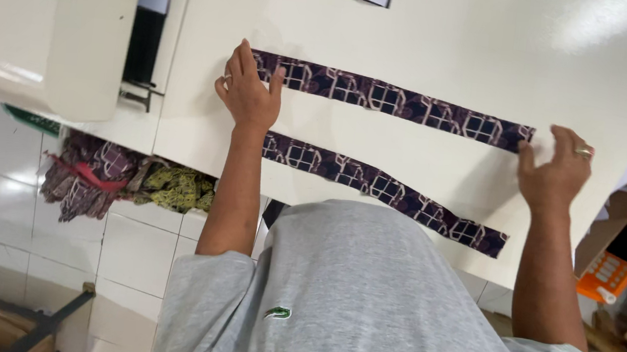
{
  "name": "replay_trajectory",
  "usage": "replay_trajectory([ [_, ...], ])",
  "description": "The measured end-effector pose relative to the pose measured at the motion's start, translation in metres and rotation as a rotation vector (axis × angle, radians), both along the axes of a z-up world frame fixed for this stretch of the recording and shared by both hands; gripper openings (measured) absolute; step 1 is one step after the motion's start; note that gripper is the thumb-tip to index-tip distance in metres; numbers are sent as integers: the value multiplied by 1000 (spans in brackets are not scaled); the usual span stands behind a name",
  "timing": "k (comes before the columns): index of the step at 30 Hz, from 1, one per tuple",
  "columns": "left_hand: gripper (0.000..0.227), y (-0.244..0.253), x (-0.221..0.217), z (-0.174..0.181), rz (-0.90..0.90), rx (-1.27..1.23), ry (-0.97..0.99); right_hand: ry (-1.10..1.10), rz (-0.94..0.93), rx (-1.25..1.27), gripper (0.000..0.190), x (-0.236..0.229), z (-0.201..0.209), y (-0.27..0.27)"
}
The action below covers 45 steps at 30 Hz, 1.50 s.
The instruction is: The person folds long strips of patterned fabric in half lengthwise on a white table. They then gather the folded strips into a stack and tie the bundle with a red ribbon.
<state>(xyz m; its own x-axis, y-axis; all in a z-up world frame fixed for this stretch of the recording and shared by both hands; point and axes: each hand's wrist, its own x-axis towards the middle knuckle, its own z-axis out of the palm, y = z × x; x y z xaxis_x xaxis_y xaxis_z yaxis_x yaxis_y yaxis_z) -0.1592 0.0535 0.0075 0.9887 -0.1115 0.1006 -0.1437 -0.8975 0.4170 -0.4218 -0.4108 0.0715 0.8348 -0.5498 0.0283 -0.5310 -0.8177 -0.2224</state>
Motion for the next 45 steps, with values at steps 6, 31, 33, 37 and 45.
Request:
replay_trajectory([
  [6,98,-24,-13,2,-134,249,485,328,90,48,86,-8,-16,40],
  [31,89,1,-27,4,-253,81,249,-337,-674,546,23,-183,-91,-145],
  [33,88,2,-31,9,-239,89,257,-356,-612,429,18,-186,-79,-146],
  [37,88,-4,-35,31,-230,51,270,-651,-509,516,11,-170,-24,-136],
  [45,106,-110,-98,144,-863,-346,45,6,289,380,19,-28,161,18],
])
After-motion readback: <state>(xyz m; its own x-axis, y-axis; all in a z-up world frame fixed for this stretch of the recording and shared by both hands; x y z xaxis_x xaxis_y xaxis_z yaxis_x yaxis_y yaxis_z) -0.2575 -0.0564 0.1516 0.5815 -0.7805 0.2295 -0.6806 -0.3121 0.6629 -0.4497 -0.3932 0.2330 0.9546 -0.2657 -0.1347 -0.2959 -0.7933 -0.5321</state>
